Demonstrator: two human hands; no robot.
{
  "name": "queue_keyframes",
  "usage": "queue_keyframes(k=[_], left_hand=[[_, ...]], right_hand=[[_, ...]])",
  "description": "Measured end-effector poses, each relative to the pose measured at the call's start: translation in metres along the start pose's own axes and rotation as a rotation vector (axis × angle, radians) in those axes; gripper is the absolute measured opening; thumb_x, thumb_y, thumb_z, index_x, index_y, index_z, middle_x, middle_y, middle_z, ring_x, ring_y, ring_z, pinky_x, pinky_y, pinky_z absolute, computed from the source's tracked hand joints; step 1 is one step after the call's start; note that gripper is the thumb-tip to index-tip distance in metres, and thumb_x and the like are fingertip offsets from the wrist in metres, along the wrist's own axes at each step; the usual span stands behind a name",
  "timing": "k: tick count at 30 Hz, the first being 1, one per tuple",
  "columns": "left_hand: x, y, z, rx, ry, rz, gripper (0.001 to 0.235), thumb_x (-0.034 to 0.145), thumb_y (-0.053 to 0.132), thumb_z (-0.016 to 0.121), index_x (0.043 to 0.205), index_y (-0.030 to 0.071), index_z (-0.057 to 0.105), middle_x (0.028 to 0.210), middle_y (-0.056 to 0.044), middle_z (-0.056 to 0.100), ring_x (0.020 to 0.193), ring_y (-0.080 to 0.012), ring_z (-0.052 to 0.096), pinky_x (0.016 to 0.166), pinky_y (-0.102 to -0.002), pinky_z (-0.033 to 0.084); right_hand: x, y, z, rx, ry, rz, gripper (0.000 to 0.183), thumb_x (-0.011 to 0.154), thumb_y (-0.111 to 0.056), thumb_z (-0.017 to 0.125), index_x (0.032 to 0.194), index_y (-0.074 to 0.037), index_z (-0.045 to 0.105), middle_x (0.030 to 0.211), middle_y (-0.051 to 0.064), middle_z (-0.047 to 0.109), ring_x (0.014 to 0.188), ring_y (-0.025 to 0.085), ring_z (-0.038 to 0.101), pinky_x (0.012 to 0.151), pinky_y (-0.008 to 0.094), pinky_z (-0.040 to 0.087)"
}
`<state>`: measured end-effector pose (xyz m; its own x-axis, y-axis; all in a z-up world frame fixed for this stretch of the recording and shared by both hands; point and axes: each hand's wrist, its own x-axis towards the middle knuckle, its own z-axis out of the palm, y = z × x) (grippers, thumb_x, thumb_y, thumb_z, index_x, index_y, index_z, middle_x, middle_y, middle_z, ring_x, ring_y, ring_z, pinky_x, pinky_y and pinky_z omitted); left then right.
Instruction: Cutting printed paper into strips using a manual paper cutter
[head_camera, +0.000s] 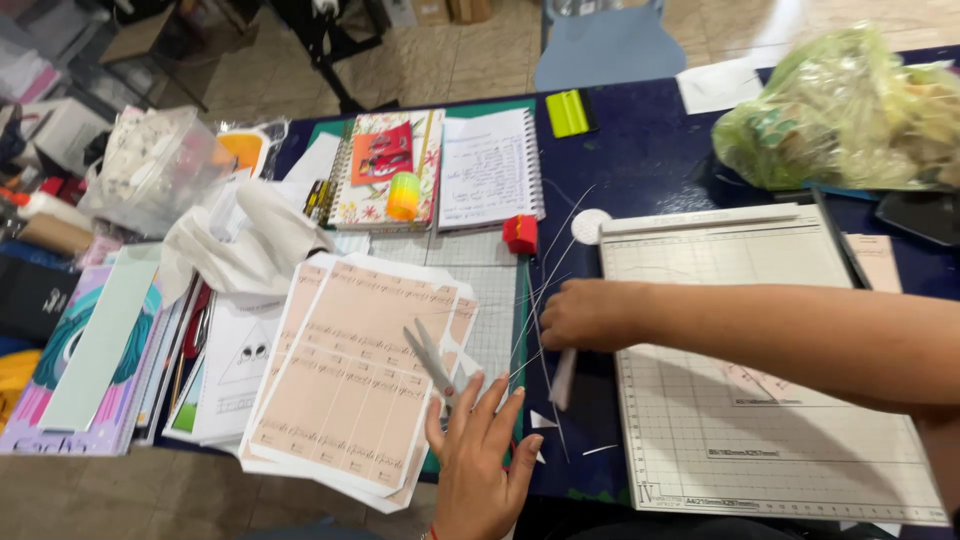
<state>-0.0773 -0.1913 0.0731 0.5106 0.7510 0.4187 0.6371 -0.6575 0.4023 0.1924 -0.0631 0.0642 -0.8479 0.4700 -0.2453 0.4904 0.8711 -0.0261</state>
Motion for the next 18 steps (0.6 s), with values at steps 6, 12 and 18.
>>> queue_keyframes(k=[6, 12, 18], left_hand=[[0.019, 0.026, 0.025, -0.388, -0.061, -0.061, 0.072, 0.101, 0.039, 0.056, 0.158, 0.004, 0.028, 0.165, -0.019, 0.035, 0.152, -0.0350, 0.037, 0.119, -0.049, 0.035], [0.034, 0.071, 0.060, -0.521, 0.249, 0.152, 0.032, 0.098, 0.017, 0.067, 0.127, 0.004, 0.063, 0.109, -0.006, 0.077, 0.096, -0.0278, 0.073, 0.090, -0.039, 0.055], [0.030, 0.090, 0.070, -0.650, 0.063, 0.428, 0.019, 0.097, 0.003, 0.058, 0.112, -0.001, 0.068, 0.104, -0.016, 0.071, 0.086, -0.0316, 0.071, 0.070, -0.040, 0.056]], right_hand=[[-0.050, -0.015, -0.037, 0.048, 0.293, 0.050, 0.013, 0.085, -0.019, 0.071, 0.075, -0.022, 0.063, 0.077, -0.004, 0.063, 0.078, 0.024, 0.063, 0.065, 0.043, 0.046], [-0.146, -0.120, -0.011, 0.102, 0.176, 0.492, 0.009, 0.093, -0.023, 0.067, 0.089, -0.018, 0.060, 0.082, 0.006, 0.066, 0.073, 0.033, 0.065, 0.063, 0.050, 0.050], [-0.197, -0.180, 0.029, 0.368, 0.418, 0.744, 0.019, 0.098, -0.032, 0.062, 0.113, -0.020, 0.065, 0.100, -0.001, 0.070, 0.095, 0.024, 0.065, 0.083, 0.041, 0.053]])
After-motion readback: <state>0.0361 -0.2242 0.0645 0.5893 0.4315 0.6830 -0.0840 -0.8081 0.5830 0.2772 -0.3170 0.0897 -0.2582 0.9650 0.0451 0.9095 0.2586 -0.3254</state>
